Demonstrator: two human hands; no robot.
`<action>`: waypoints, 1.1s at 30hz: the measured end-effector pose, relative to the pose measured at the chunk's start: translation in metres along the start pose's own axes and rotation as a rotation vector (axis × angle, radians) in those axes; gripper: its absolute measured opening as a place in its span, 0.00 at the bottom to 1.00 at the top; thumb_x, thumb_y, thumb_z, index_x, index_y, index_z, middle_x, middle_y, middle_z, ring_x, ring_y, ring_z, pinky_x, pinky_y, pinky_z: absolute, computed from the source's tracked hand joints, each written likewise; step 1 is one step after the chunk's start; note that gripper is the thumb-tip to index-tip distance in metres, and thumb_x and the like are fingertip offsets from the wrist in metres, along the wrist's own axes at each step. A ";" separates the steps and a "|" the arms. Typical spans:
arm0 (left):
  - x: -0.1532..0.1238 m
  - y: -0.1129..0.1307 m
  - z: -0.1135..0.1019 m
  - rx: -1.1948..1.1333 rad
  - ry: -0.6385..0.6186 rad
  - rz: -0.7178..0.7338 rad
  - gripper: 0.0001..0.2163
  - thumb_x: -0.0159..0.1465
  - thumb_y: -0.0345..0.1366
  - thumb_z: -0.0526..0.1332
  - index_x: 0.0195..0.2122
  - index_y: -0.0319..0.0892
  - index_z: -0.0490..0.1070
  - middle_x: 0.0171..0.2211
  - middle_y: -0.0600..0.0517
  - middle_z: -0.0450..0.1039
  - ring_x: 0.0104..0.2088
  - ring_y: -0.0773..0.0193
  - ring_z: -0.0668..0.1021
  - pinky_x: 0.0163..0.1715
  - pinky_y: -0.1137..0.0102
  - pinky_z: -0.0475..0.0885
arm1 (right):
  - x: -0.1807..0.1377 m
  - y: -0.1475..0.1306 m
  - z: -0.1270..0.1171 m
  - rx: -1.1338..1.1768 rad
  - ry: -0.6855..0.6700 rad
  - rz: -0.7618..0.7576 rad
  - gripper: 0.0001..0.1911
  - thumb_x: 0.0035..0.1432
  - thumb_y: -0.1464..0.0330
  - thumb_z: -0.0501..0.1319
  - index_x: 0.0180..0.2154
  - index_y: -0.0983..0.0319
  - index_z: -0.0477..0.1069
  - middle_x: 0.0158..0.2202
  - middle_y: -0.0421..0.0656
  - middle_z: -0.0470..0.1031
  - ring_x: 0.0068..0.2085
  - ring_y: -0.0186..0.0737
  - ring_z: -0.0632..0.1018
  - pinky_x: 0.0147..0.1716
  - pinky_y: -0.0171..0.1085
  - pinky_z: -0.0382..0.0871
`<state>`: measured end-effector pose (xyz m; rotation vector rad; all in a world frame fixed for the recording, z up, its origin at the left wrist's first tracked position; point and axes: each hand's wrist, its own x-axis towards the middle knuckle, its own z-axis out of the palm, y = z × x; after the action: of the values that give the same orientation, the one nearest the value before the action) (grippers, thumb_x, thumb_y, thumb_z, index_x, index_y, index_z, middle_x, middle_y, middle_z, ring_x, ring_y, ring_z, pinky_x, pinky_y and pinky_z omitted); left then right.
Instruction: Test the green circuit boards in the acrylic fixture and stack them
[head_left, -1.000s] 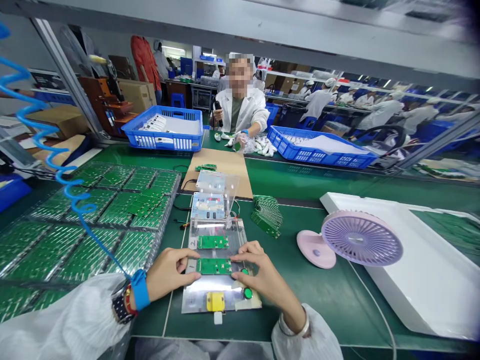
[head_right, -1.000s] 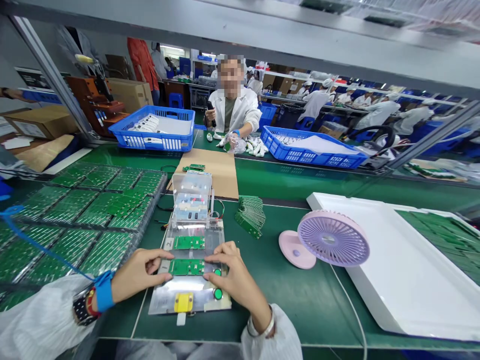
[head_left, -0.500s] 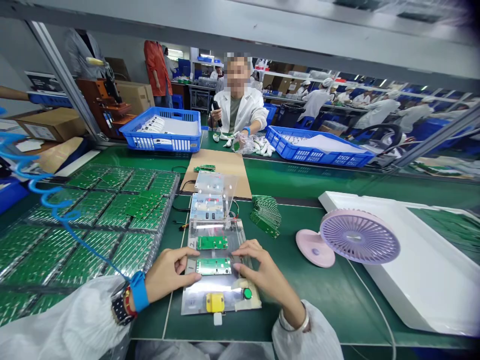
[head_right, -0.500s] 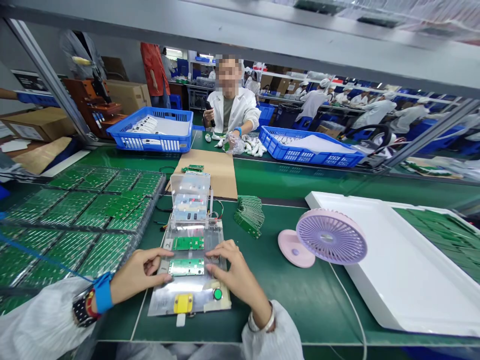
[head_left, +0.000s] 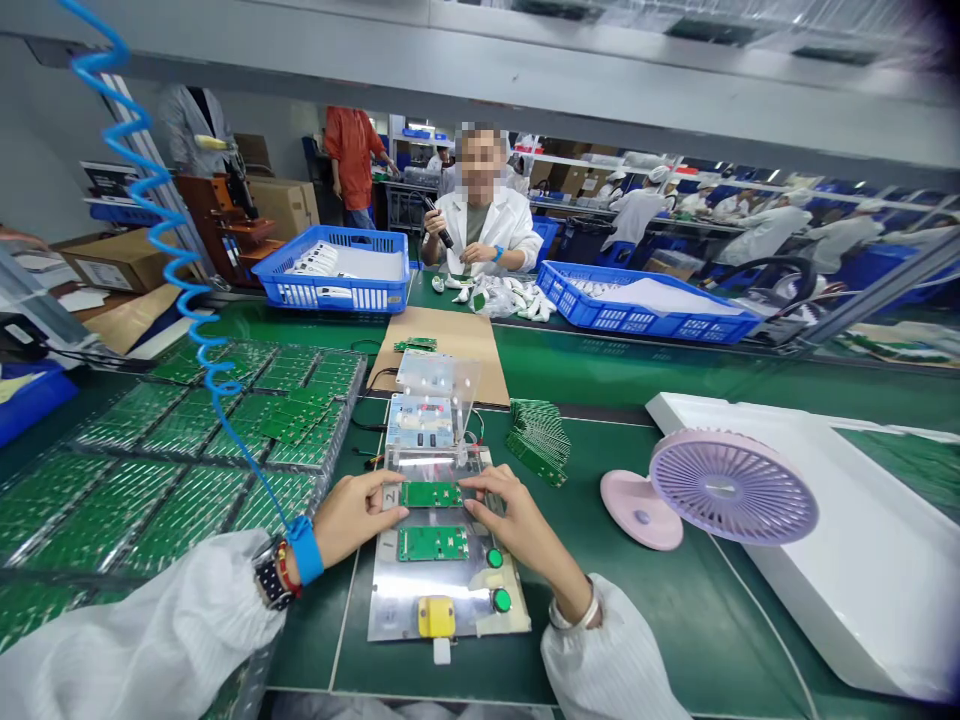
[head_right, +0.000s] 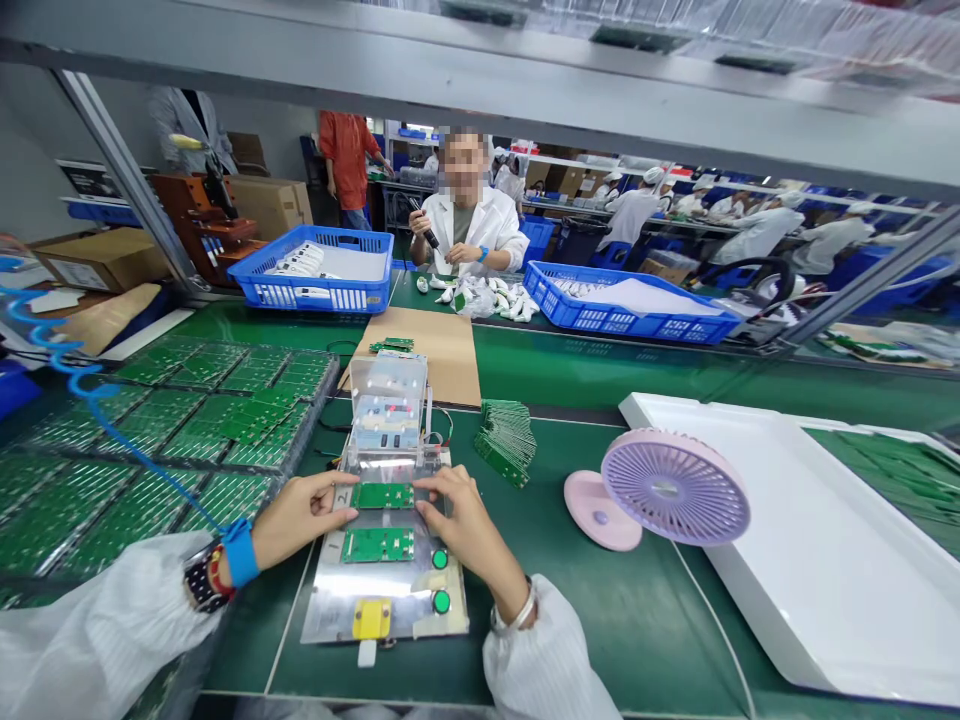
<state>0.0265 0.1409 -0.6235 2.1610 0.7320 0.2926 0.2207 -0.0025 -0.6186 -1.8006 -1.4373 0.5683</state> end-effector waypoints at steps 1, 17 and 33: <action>0.000 0.000 0.000 -0.001 0.003 -0.001 0.21 0.55 0.43 0.58 0.46 0.35 0.69 0.17 0.59 0.57 0.20 0.66 0.65 0.21 0.73 0.57 | 0.000 0.000 0.001 -0.001 0.000 0.001 0.11 0.56 0.67 0.58 0.42 0.58 0.72 0.32 0.43 0.70 0.39 0.42 0.67 0.42 0.43 0.60; 0.000 -0.002 0.002 -0.038 0.036 0.022 0.17 0.54 0.41 0.59 0.43 0.37 0.70 0.16 0.60 0.58 0.19 0.67 0.66 0.21 0.74 0.60 | -0.002 0.002 0.004 0.019 0.055 -0.026 0.11 0.58 0.66 0.55 0.41 0.59 0.72 0.33 0.43 0.70 0.39 0.41 0.67 0.42 0.43 0.61; -0.006 -0.002 -0.004 -0.223 0.192 0.094 0.14 0.59 0.40 0.55 0.43 0.38 0.62 0.17 0.62 0.52 0.18 0.70 0.60 0.20 0.76 0.55 | 0.073 -0.024 -0.025 0.318 0.366 -0.244 0.26 0.58 0.61 0.55 0.57 0.61 0.55 0.48 0.48 0.69 0.48 0.40 0.71 0.42 0.38 0.64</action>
<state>0.0197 0.1408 -0.6225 1.9755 0.6701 0.6093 0.2438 0.0624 -0.5765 -1.3706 -1.2131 0.3006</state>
